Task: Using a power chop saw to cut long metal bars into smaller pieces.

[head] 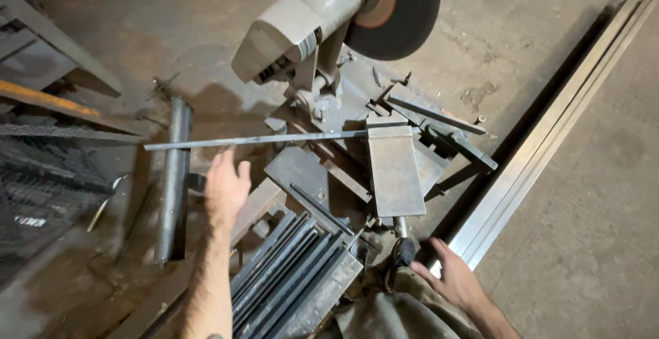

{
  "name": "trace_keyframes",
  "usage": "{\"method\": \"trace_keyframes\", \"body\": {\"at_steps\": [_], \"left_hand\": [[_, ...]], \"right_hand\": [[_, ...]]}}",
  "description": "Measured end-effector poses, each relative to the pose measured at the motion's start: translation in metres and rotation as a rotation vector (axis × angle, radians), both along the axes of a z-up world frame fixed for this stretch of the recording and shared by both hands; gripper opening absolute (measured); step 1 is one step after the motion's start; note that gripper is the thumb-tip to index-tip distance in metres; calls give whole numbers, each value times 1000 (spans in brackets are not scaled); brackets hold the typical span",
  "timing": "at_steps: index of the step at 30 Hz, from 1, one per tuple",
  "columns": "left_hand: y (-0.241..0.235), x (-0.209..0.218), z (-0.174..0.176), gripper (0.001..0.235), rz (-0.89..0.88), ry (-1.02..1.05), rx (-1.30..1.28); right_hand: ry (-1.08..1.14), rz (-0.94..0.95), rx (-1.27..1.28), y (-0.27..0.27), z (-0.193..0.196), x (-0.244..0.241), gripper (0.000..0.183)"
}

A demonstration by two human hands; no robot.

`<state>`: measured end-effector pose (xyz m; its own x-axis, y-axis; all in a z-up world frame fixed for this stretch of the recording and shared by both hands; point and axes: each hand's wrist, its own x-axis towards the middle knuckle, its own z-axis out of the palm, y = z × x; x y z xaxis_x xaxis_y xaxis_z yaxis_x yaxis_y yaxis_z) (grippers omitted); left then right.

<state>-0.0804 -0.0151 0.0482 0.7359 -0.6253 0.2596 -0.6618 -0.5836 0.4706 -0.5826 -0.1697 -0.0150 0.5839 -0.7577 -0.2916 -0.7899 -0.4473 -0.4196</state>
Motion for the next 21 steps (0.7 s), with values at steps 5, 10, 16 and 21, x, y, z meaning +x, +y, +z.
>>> {"method": "trace_keyframes", "body": {"at_steps": [5,10,16,21], "left_hand": [[-24,-94,37,41,-174,188,-30],[-55,-167,10,40,-246,240,-65],[-92,-273,-9,39,-60,437,-31],[-96,-338,1,55,193,514,28]], "right_hand": [[-215,150,234,-53,-75,24,108],[-241,219,424,-89,-113,25,110],[-176,314,501,-98,-100,32,95],[-170,407,476,-90,-72,41,78]]}}
